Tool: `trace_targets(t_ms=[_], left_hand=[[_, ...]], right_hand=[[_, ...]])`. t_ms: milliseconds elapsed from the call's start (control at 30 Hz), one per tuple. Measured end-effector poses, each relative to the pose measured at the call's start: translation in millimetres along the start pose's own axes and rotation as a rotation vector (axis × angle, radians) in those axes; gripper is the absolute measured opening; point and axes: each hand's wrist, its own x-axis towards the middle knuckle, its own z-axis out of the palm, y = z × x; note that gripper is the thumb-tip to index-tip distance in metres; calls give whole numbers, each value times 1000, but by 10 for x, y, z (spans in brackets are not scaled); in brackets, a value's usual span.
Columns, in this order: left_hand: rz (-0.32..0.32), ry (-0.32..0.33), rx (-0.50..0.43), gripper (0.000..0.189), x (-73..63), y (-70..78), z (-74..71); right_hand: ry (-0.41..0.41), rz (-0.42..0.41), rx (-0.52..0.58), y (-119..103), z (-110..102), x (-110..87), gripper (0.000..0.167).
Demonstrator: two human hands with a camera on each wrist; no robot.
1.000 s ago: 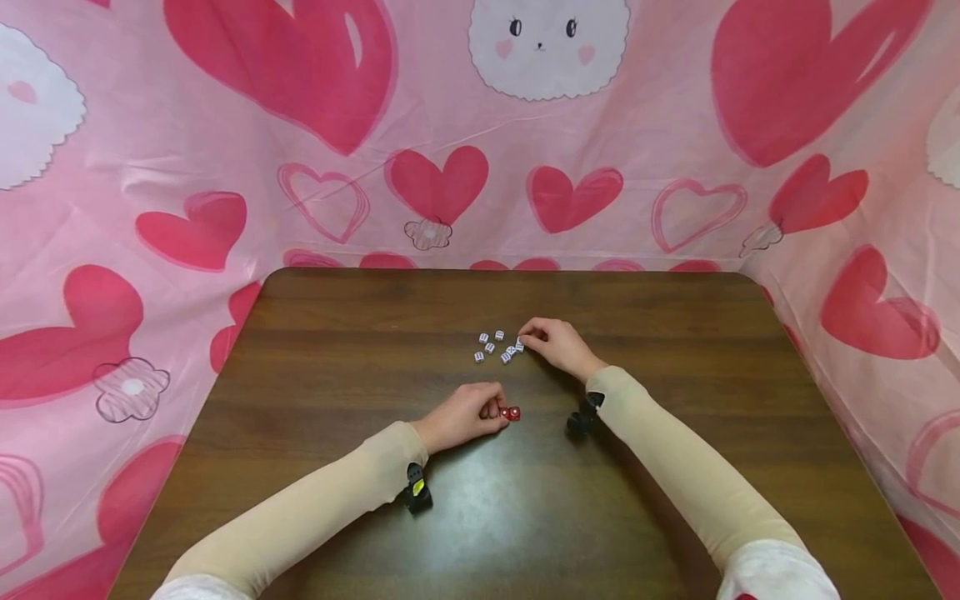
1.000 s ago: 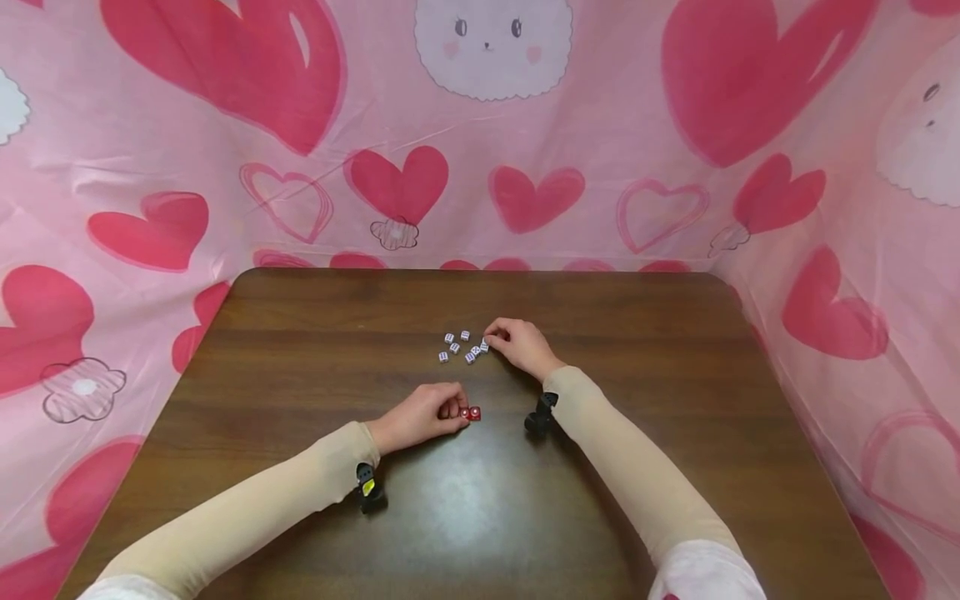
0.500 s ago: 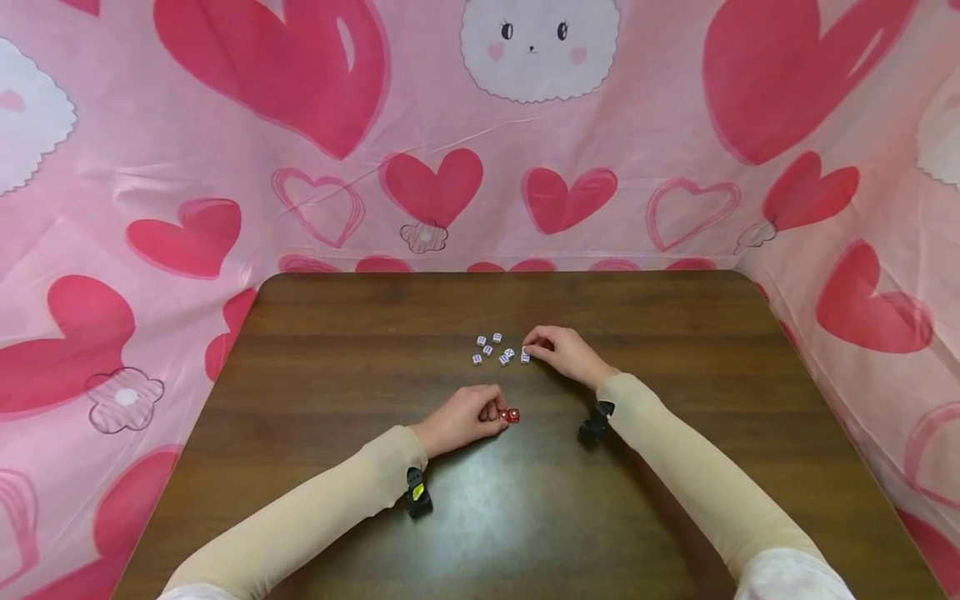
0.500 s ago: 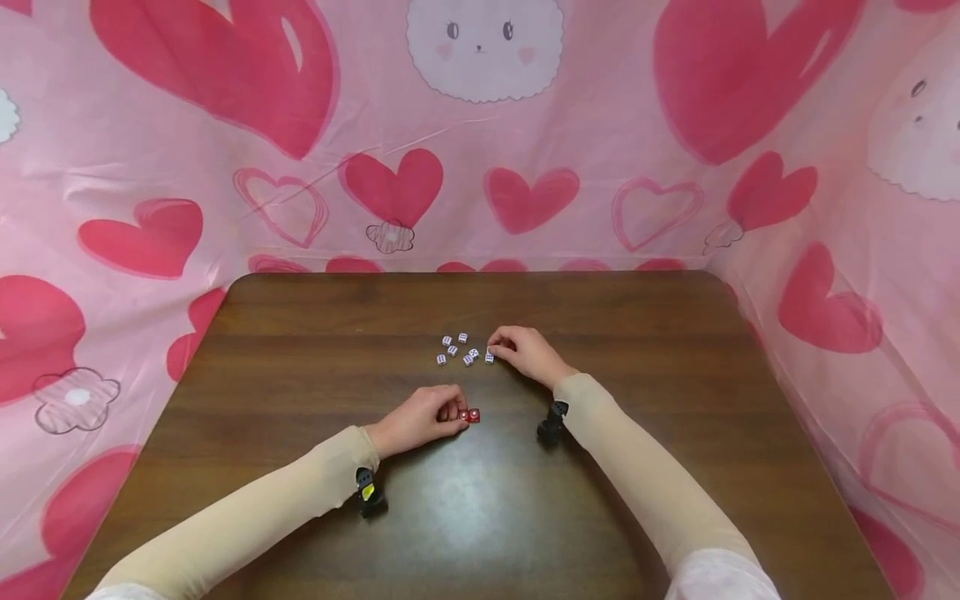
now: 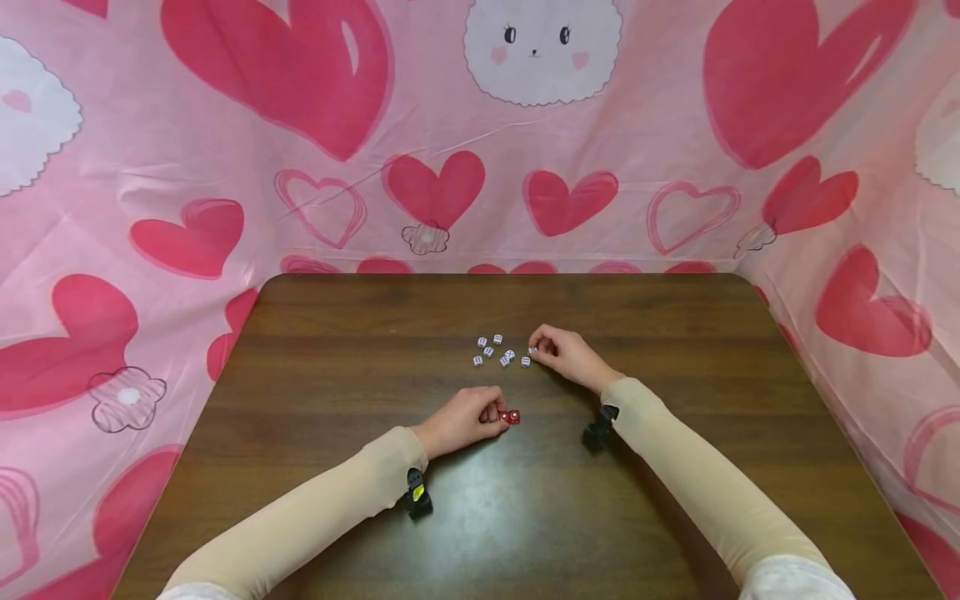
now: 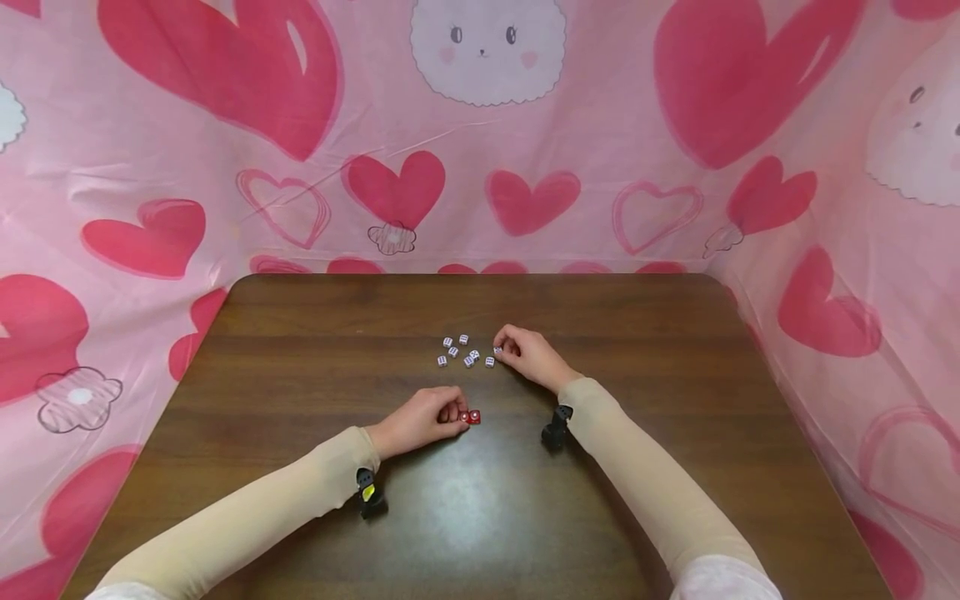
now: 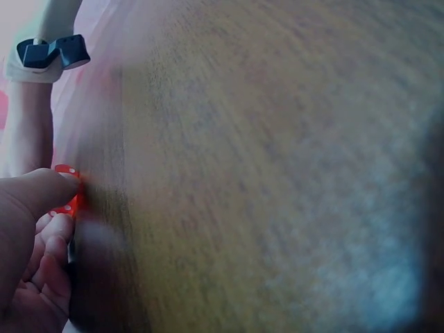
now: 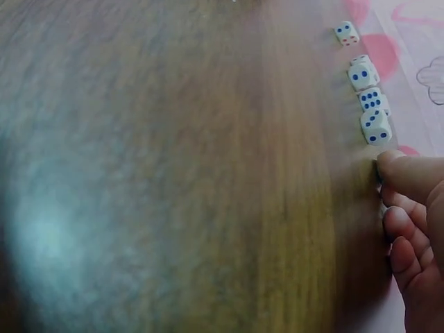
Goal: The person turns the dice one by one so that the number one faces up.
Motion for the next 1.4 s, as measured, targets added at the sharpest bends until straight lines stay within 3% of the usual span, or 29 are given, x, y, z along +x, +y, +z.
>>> trace_targets(t_ms=[433,667,867,1133,1400], left_hand=[[-6,-7,-9,14,24,0,3],[-7,-5,-11,13,24,3,-1],[-12,-4,-17,13,-2,25,-3],[-5,-4,-31,14,-19,32,-12],[8,6,-14,15,-3,8,-1]], right_hand=[[22,41,17,40,-20,0,14],[19,-1,-11,8,-32,-6,10],[49,24,30,3,-18,-33,17],[25,13,22,18,12,-38,8],[-8,-36,47,11,-17,-50,13]])
